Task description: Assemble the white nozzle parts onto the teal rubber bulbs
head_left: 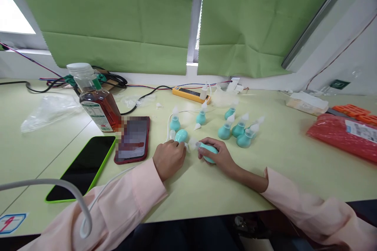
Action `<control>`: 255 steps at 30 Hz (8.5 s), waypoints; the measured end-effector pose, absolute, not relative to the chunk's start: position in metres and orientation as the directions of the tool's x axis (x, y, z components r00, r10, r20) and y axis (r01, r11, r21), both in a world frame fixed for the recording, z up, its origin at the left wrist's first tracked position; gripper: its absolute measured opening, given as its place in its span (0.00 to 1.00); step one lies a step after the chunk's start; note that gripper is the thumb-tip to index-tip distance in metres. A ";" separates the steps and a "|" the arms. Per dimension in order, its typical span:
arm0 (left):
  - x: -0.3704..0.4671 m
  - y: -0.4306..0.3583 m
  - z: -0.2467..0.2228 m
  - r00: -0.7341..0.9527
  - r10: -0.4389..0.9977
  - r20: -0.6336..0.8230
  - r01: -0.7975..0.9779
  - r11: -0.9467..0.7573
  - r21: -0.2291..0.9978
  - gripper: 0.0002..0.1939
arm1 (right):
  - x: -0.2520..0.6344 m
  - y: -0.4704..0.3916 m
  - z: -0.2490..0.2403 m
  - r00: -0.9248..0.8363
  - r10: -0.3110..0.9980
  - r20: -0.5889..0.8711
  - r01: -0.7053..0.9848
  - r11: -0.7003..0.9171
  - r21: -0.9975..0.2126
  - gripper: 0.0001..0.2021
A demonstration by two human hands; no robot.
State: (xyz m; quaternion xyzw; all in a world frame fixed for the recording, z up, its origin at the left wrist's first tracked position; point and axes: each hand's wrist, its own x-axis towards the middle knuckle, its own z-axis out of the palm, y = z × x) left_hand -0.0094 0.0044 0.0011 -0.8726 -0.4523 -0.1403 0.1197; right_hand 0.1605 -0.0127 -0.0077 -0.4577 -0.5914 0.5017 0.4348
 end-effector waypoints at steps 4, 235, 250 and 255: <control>-0.011 -0.002 0.007 0.438 0.814 0.381 0.827 -0.532 0.185 0.15 | 0.159 -0.017 -0.008 -0.206 0.956 0.208 0.293 0.263 -0.919 0.09; -0.012 -0.012 0.009 0.581 0.781 0.228 0.242 -0.434 0.868 0.10 | 0.195 0.010 0.038 -0.210 0.843 0.495 0.592 0.513 -0.622 0.13; -0.008 -0.005 -0.012 0.744 0.574 0.342 0.612 -0.791 -0.005 0.11 | 0.218 0.020 0.036 -0.102 0.869 0.484 0.846 0.332 -0.418 0.23; -0.005 -0.006 -0.011 0.665 0.669 0.331 0.713 -0.701 -0.015 0.09 | 0.255 -0.019 0.067 0.098 0.733 0.674 0.981 0.045 -0.191 0.16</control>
